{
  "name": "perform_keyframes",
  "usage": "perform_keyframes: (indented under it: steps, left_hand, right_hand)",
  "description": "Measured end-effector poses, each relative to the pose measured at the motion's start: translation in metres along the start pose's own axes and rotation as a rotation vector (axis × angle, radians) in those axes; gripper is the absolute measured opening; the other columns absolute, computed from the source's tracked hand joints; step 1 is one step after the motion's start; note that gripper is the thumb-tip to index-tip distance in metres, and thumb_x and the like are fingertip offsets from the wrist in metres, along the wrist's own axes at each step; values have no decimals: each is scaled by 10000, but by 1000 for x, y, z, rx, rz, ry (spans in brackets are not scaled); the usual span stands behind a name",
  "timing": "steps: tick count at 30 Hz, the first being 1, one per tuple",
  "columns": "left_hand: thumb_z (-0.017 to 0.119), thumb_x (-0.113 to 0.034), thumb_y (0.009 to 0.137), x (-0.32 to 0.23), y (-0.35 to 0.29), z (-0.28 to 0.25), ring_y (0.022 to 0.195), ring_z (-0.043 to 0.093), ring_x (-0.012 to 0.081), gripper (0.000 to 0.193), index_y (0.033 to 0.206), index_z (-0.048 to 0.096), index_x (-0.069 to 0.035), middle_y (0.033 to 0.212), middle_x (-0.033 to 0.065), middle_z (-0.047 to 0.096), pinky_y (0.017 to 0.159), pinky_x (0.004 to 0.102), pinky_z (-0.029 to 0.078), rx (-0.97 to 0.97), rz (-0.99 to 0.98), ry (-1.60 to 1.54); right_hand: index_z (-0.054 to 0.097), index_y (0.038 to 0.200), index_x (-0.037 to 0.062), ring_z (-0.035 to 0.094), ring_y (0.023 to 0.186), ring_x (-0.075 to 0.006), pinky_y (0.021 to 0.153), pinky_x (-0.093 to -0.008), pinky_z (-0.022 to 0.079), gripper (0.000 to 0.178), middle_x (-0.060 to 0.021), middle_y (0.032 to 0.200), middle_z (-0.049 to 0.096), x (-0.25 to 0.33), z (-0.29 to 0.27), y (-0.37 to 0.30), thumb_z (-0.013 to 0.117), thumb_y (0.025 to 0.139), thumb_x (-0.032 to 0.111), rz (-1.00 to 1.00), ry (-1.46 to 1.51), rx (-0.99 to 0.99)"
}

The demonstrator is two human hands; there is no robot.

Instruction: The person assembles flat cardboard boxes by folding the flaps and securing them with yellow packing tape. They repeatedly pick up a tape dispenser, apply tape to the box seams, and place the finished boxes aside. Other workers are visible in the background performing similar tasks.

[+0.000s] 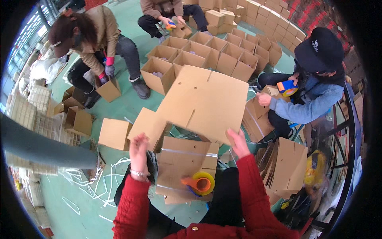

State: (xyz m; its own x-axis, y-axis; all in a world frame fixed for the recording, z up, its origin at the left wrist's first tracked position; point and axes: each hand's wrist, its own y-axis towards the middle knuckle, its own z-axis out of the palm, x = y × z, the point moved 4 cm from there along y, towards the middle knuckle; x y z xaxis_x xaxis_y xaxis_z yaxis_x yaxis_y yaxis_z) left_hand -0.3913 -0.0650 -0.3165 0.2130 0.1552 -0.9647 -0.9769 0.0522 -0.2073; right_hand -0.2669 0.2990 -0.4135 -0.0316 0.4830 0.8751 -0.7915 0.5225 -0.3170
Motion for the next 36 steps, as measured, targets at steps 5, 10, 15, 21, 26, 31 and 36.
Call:
perform_keyframes:
  steps: [5, 10, 15, 21, 26, 31, 36]
  left_hand:
    - [543, -238, 973, -33, 11, -64, 1129, 531, 157, 469, 1380, 427, -35, 1248, 81, 559, 933, 273, 430, 168, 86, -228]
    - [582, 1, 900, -31, -44, -67, 1080, 583, 155, 405, 1282, 450, 3, 1206, 92, 602, 951, 299, 459, 231, 134, -176]
    - [584, 28, 891, -37, -121, -87, 973, 573, 103, 373, 1228, 459, -73, 1104, 43, 605, 868, 265, 457, 33, 443, -130]
    - [593, 104, 802, 57, -190, -60, 1088, 520, 161, 379, 1071, 400, -80, 1215, 100, 506, 907, 262, 422, 82, 357, 79]
    - [624, 154, 666, 113, -223, -28, 1330, 407, 318, 503, 1057, 392, -62, 1393, 217, 415, 1091, 400, 335, 576, 274, 376]
    - [480, -350, 968, 79, -181, -52, 1391, 289, 257, 582, 1473, 258, -166, 1552, 73, 207, 1062, 406, 353, 353, -177, -143]
    - [587, -159, 941, 49, -136, -23, 1314, 385, 219, 789, 1540, 74, -133, 1491, 159, 306, 1050, 362, 374, 516, -8, 67]
  right_hand:
    - [489, 1321, 13, 583, 1104, -174, 960, -330, 464, 513, -64, 1230, 599, 19, -2, -119, 678, 846, 63, -28, -47, 348]
    - [497, 1300, -4, 578, 1099, -151, 976, -329, 445, 517, -41, 1201, 610, 5, 7, -143, 678, 817, 34, -165, -337, 403]
    - [292, 1431, -10, 471, 1249, -280, 1006, -372, 423, 721, -226, 1430, 366, -3, 68, -118, 686, 861, 188, -565, -1102, 60]
    - [116, 1511, 18, 407, 1301, -314, 1036, -409, 389, 864, -229, 1476, 303, -17, 144, -163, 641, 908, 346, 30, -181, 404]
    - [84, 1523, 21, 322, 1366, -248, 1109, -363, 286, 857, -168, 1508, 275, -43, 159, -199, 632, 907, 257, -43, -303, 533]
    - [111, 1515, 11, 303, 1390, -250, 1139, -371, 254, 839, -191, 1510, 274, -78, 159, -230, 641, 875, 127, -210, -465, 617]
    - [119, 1507, 12, 278, 1408, -289, 1146, -416, 257, 880, -198, 1496, 282, -79, 162, -241, 683, 847, 160, -150, -460, 754]
